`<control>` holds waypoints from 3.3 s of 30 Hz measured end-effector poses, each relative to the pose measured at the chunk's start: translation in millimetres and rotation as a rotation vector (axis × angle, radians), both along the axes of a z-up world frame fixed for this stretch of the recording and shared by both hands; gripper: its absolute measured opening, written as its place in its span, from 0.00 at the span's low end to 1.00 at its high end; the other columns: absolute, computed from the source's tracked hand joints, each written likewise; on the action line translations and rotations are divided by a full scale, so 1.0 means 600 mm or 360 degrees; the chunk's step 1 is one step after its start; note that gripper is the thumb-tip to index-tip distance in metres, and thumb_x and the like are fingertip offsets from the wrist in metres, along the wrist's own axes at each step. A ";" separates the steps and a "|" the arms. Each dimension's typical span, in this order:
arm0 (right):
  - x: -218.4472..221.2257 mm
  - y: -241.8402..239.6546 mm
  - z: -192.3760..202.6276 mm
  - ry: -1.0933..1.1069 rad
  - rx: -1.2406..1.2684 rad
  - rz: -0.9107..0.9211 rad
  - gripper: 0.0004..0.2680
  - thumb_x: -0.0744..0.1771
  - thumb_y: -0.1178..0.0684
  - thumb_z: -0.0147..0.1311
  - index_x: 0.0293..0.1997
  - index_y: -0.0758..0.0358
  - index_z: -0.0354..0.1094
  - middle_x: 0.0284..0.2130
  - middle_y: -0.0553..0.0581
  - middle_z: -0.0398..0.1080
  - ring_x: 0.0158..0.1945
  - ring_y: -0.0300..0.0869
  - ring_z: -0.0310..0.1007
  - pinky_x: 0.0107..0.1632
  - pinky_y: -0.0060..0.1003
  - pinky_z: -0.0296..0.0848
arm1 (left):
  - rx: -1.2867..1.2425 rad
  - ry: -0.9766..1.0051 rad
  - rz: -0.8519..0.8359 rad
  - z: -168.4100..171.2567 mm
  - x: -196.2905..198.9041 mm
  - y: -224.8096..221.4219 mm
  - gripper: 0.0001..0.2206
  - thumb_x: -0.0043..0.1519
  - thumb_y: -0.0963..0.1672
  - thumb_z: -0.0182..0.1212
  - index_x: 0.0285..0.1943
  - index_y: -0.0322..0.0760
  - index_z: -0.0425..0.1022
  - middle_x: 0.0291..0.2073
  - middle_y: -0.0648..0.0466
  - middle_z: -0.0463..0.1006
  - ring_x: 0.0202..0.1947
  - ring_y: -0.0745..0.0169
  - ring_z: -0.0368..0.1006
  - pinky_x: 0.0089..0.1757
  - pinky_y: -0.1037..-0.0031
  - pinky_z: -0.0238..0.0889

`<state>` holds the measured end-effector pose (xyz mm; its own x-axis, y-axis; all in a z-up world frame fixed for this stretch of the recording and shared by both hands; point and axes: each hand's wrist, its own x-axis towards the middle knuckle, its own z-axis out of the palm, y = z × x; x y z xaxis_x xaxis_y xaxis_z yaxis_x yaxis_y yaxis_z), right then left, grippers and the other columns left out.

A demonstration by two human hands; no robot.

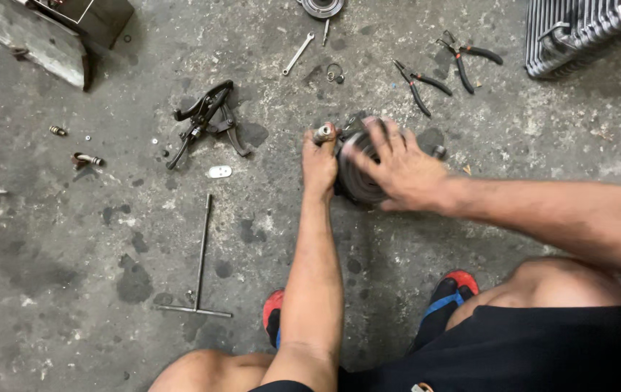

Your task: The person assembles a circular mechanical component by placing a disc onto a central hub, tapping it with a hammer, and then using pliers to adjust a small ring inside the assembly. The work is performed on the floor among scattered tools and parts.

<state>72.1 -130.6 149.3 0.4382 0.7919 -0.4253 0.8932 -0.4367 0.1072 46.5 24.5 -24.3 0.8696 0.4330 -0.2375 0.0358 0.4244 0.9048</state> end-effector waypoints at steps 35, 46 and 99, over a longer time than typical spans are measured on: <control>0.002 -0.454 -0.372 0.0274 0.0198 -0.1058 0.18 0.64 0.43 0.60 0.51 0.67 0.63 0.45 0.68 0.73 0.49 0.61 0.75 0.51 0.53 0.74 | 0.0009 0.0066 0.0253 -0.026 0.012 -0.007 0.14 0.69 0.51 0.56 0.43 0.35 0.71 0.37 0.49 0.82 0.39 0.65 0.74 0.44 0.70 0.68; -0.020 -0.343 -0.341 0.1662 0.1389 -0.2407 0.20 0.66 0.43 0.64 0.52 0.73 0.69 0.21 0.51 0.59 0.22 0.41 0.53 0.26 0.42 0.51 | 0.0154 0.0374 0.0342 0.005 0.033 -0.011 0.16 0.69 0.51 0.55 0.42 0.33 0.71 0.35 0.48 0.83 0.38 0.63 0.79 0.44 0.70 0.69; 0.039 -0.088 -0.215 0.1585 0.2197 -0.2254 0.12 0.64 0.50 0.69 0.38 0.64 0.67 0.20 0.49 0.66 0.16 0.32 0.58 0.18 0.34 0.56 | 0.1520 0.0913 -0.0240 0.118 0.015 -0.045 0.27 0.68 0.56 0.47 0.68 0.35 0.65 0.61 0.37 0.72 0.61 0.35 0.68 0.58 0.55 0.61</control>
